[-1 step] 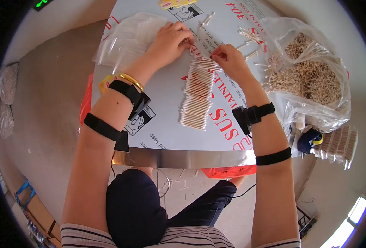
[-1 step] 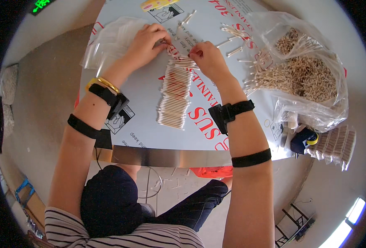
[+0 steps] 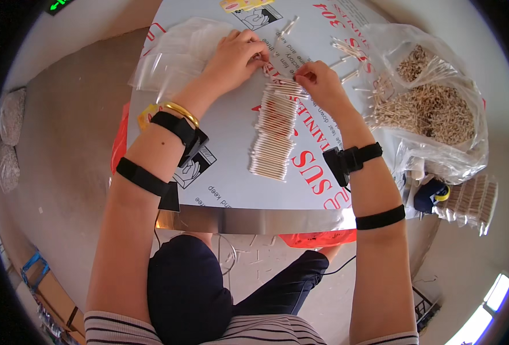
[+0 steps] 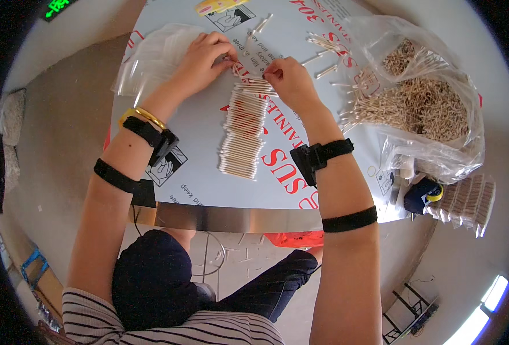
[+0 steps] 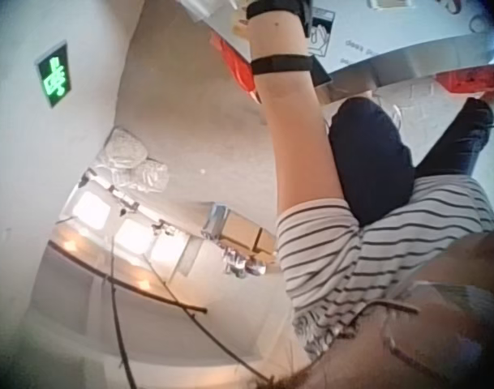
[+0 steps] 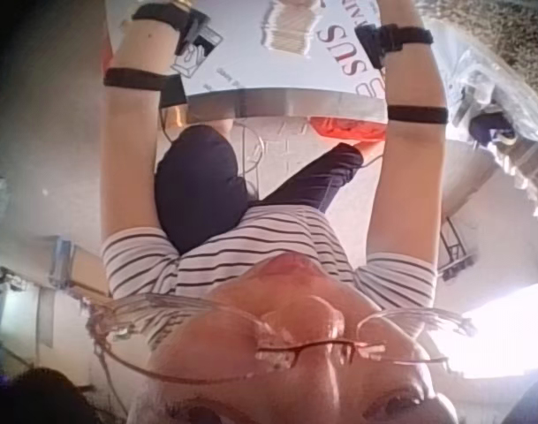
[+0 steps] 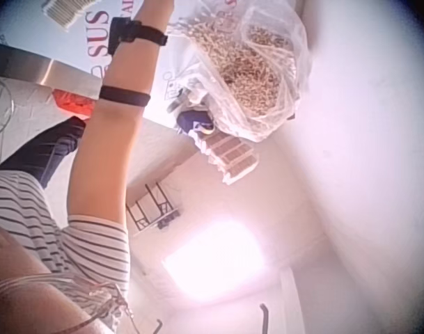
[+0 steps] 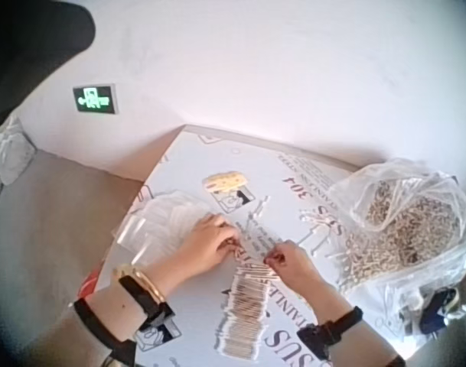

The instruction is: Organizing and aligning cotton swabs into neat rows on a workbench for packaging.

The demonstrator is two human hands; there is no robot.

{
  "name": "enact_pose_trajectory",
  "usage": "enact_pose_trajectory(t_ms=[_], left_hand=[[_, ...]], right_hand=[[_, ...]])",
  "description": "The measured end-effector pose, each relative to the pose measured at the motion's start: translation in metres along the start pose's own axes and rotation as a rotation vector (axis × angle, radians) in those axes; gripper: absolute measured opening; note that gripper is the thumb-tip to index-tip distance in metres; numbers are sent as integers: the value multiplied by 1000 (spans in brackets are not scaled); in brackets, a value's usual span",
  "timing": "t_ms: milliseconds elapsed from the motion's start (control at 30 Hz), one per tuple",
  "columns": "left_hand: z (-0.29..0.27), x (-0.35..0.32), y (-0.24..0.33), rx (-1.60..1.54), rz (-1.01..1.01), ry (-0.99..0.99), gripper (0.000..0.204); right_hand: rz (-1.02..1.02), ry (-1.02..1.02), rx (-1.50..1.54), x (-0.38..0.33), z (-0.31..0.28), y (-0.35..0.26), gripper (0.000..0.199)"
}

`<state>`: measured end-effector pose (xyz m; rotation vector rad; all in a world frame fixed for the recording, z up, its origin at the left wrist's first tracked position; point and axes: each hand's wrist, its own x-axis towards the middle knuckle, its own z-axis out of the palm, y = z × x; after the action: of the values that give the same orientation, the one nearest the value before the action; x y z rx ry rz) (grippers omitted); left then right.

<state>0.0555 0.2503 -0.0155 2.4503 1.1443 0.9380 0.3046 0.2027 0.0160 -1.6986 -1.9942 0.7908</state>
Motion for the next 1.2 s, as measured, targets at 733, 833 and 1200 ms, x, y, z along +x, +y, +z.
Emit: enact_pose_trajectory(t_ms=[733,833,1200], left_hand=[[-44,-4,-11,212,6,-167,11],[-43,1,-3,181,33,-137,10],[5,21,15,164,-122,62,6]], right_hand=[[-53,63,24,-1,0,-7,12],[-88,91,65,2,9,-19,12],[-404,82,-460,7,10,-38,10]])
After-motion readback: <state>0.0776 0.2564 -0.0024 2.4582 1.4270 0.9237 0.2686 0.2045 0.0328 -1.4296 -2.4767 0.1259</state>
